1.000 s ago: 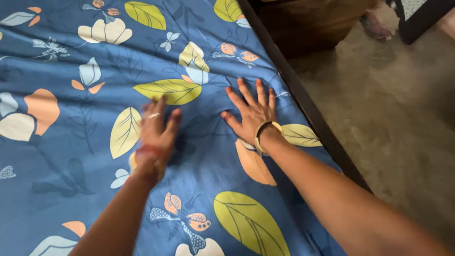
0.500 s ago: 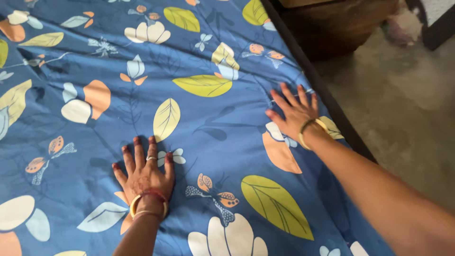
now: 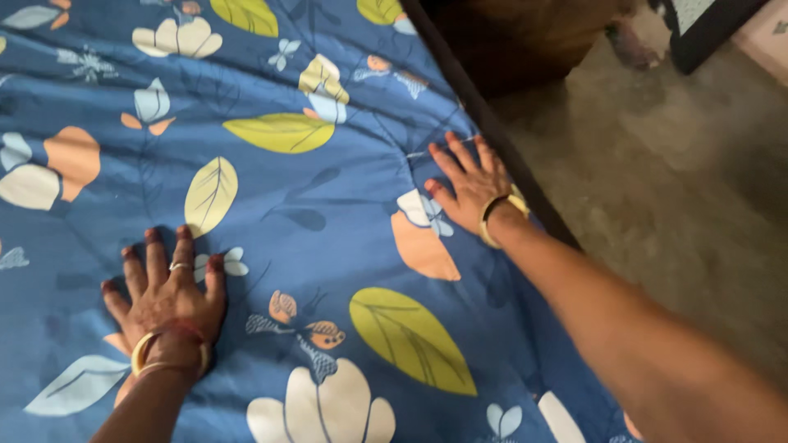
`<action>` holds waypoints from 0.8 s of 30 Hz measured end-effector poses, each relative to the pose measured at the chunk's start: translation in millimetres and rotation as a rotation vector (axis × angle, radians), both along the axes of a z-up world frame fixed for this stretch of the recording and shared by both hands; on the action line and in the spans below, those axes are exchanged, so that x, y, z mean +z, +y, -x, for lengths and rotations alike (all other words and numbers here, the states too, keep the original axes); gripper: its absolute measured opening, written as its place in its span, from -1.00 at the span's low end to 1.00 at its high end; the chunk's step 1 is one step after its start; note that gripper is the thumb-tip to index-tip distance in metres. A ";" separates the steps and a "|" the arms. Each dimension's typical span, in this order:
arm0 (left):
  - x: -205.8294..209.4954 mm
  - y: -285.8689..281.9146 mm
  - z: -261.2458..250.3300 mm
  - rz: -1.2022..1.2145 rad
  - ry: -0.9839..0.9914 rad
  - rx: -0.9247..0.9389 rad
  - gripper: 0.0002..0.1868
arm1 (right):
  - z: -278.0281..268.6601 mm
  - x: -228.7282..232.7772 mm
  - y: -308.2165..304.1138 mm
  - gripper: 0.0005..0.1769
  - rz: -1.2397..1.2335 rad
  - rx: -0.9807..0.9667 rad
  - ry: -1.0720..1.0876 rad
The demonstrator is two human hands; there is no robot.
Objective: The person spreads a blue floral bedsheet over a mattress, smoothing out wrinkles with both hands and tucking the edges between the mattress and the bed frame.
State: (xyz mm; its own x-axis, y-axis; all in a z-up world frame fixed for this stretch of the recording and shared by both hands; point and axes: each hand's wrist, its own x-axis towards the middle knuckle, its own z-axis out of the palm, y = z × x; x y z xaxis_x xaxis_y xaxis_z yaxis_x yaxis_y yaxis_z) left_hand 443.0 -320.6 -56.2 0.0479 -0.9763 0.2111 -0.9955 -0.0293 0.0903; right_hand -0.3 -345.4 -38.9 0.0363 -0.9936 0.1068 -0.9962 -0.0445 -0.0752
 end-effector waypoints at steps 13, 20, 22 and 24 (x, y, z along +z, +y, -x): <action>14.6 -34.5 298.3 0.055 0.197 -0.314 -0.36 | 1.9 -0.4 3.1 -0.27 0.080 -0.002 -0.015; 24.9 -32.3 302.3 -0.020 0.187 -0.251 -0.40 | -2.8 5.4 4.9 -0.30 0.071 -0.007 -0.083; 21.2 -32.5 303.7 0.000 0.166 -0.247 -0.39 | -0.8 5.7 6.6 -0.30 0.077 0.000 -0.079; 17.5 -33.2 305.2 0.024 0.144 -0.229 -0.39 | 0.7 6.1 5.9 -0.30 0.086 0.022 -0.074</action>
State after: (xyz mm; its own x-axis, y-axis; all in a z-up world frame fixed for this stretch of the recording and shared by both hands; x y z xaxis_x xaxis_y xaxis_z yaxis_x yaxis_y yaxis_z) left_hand 137.8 -353.8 -38.7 -0.1426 -0.9600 0.2411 -0.9528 0.1991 0.2293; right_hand -1.0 -339.6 -32.8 0.0469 -0.9797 0.1948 -0.9867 -0.0758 -0.1439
